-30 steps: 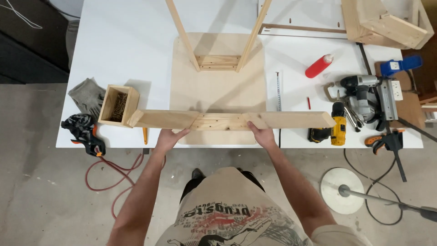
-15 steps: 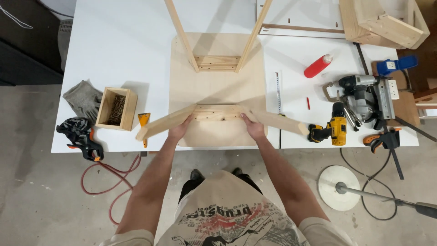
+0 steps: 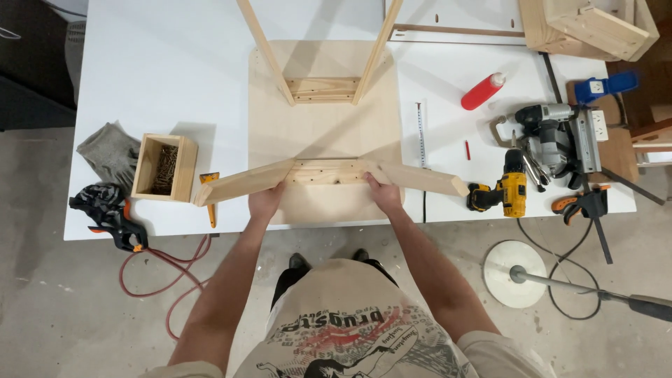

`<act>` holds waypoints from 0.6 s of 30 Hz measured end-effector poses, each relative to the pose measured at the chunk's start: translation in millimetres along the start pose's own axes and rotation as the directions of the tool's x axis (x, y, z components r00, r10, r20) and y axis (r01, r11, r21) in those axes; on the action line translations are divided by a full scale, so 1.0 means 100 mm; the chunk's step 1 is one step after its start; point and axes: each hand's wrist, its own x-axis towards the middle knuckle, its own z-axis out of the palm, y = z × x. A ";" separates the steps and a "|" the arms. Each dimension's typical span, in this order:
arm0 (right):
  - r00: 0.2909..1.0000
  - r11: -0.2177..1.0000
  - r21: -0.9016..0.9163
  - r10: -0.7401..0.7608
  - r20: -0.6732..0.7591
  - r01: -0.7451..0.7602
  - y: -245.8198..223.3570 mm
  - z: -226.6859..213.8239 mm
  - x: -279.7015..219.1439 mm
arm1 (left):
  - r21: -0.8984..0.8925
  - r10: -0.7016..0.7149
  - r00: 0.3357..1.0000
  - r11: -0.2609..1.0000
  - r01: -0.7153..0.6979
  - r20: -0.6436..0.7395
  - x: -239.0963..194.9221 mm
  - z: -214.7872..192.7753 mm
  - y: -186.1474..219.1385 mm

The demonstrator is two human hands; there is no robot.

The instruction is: Assembling wooden legs to a base by measuring, applying glue, and securing with screws using a power drill.

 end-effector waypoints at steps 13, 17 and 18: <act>0.998 0.983 -0.181 -0.007 0.068 0.019 0.19 0.09 0.22 | 0.347 0.338 0.740 0.720 -0.601 0.582 0.32 0.50 0.88; 0.988 0.978 -0.159 -0.146 -0.058 0.136 0.68 0.08 0.40 | 0.364 0.367 0.712 0.667 -0.650 0.598 0.59 0.66 0.75; 0.962 0.976 -0.128 -0.197 -0.191 0.174 0.93 0.07 0.48 | 0.380 0.377 0.711 0.648 -0.661 0.594 0.63 0.69 0.73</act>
